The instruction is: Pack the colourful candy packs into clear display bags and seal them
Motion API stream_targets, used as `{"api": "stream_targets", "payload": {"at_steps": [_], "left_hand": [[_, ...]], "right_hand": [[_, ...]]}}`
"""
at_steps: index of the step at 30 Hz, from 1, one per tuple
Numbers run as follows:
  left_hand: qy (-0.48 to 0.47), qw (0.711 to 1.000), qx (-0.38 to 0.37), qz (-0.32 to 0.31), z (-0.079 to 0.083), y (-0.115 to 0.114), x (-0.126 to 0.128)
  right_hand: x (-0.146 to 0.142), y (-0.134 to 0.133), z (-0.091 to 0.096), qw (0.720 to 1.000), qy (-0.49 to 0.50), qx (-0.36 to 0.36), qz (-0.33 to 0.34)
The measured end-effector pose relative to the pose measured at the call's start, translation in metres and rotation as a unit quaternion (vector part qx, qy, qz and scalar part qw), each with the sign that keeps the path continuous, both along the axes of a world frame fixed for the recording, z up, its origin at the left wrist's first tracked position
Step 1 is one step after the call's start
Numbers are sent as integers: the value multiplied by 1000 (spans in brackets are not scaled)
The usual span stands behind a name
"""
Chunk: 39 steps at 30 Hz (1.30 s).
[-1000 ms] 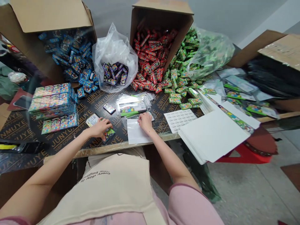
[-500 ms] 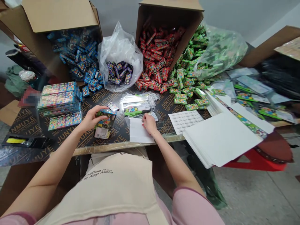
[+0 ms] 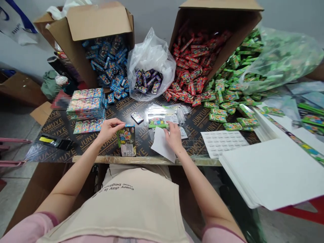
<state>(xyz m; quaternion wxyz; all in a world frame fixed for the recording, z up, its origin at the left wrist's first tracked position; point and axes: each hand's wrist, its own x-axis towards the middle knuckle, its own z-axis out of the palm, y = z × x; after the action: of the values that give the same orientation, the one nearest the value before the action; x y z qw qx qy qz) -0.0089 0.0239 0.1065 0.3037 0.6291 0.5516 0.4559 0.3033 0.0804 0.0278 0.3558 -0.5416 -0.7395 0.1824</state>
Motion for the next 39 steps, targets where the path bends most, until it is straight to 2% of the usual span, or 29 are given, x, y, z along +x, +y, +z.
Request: {"api": "stream_targets", "payload": {"at_steps": [5,9,12,15,19,22,25,29,31,34,36,39], "left_hand": [[65,997,26,-18,8,-4,0],[92,993,68,-39,11,-7,0],[88,991,92,-50,9,-7,-2],[92,988,111,-62,5,-6,-2],[147,977,131,-78,3,-9,-1],[200,968,125,-84,4,-14,0],[216,967,111,-80,5,-18,0],[135,984,96,-70,2,-20,1],[58,994,88,-42,0,-20,1],[-31,998,58,2,-3,-21,3],[-55,998,35,11,-5,-21,3],[-69,997,14,13,-6,-21,4]], "right_hand": [[-76,-18,54,986,122,54,104],[-112,-21,67,975,154,61,146],[-116,-20,67,974,154,66,154],[-112,-22,65,974,123,100,161],[-104,-27,61,968,22,171,182],[-99,-27,59,958,-34,184,219],[-99,-21,70,960,-18,154,232],[-108,-11,99,972,117,54,194],[-115,-7,112,958,185,-20,218],[-124,-1,119,920,215,-117,305],[-129,1,117,902,204,-144,352],[-135,1,111,899,178,-139,376]]}}
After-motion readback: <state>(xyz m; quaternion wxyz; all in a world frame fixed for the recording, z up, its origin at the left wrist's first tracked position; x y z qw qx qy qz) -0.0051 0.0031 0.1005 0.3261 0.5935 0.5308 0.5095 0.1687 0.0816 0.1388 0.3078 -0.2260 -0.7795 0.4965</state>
